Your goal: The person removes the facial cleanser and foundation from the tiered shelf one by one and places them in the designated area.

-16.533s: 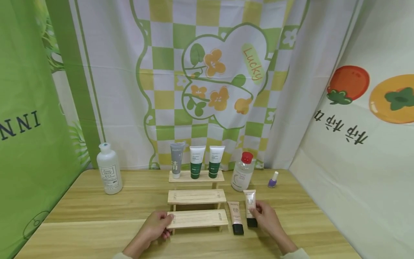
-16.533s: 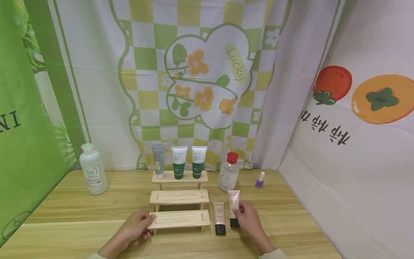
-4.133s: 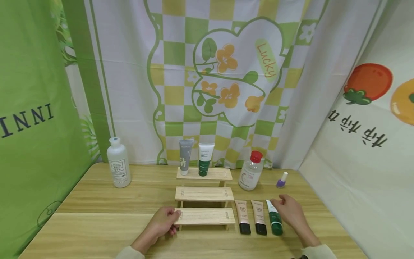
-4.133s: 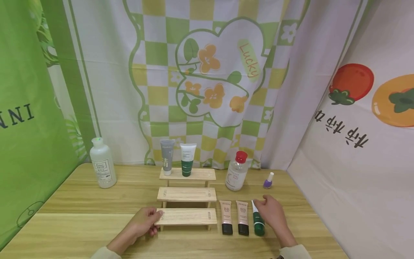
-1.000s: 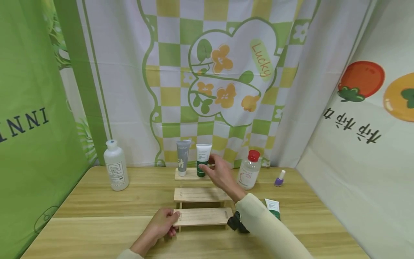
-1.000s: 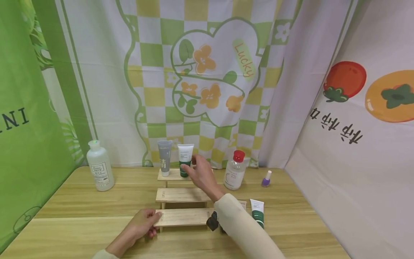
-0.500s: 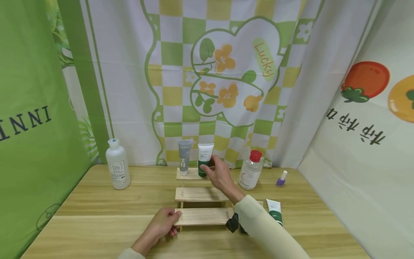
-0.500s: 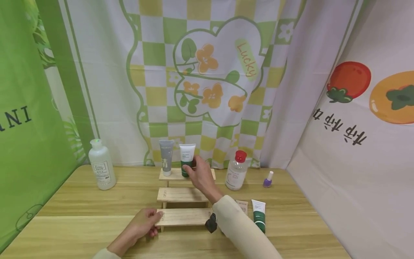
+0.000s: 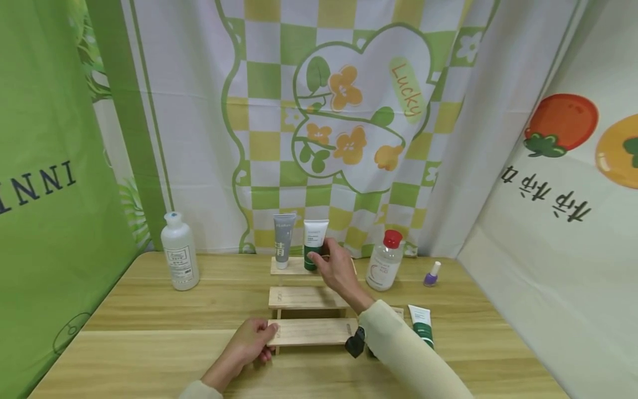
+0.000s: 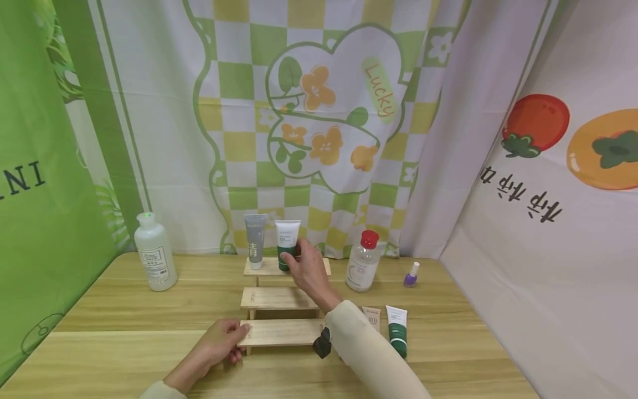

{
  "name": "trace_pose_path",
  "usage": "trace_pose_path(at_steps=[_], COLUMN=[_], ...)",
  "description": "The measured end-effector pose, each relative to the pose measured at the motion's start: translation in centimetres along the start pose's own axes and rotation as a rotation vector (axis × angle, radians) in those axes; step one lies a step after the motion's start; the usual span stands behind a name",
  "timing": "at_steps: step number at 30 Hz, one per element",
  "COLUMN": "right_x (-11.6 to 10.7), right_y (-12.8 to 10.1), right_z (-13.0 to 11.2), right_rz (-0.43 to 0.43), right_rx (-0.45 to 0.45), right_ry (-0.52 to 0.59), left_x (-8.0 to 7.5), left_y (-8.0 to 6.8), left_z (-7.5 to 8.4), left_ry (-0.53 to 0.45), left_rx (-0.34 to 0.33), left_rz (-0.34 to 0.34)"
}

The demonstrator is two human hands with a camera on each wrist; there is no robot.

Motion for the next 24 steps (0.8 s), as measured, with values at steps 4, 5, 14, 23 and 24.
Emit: trace_pose_path(at_steps=[4, 5, 14, 23, 24], right_x=[-0.1, -0.1, -0.8, -2.2, -2.4], right_y=[0.0, -0.1, -0.8, -2.6, -3.0], right_z=[0.0, 0.0, 0.2, 0.5, 0.6], right_rz=[0.006, 0.009, 0.037, 0.078, 0.087], right_rx=[0.001, 0.002, -0.023, -0.081, -0.083], right_ry=[0.023, 0.027, 0.074, 0.141, 0.145], left_x=[0.0, 0.0, -0.1, -0.2, -0.2], left_y=[0.0, 0.0, -0.2, -0.2, -0.2], left_z=[0.1, 0.1, 0.3, 0.3, 0.3], left_ry=[-0.006, -0.007, 0.001, -0.007, -0.006], left_rx=[-0.001, -0.002, -0.002, -0.005, -0.005], left_rz=[-0.003, -0.004, -0.004, -0.013, -0.012])
Point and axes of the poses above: each hand's wrist, its own y-axis towards the middle knuckle, its own x-axis out of the palm, z = x × y, the point moved 1 cm from there along y, towards the middle knuckle
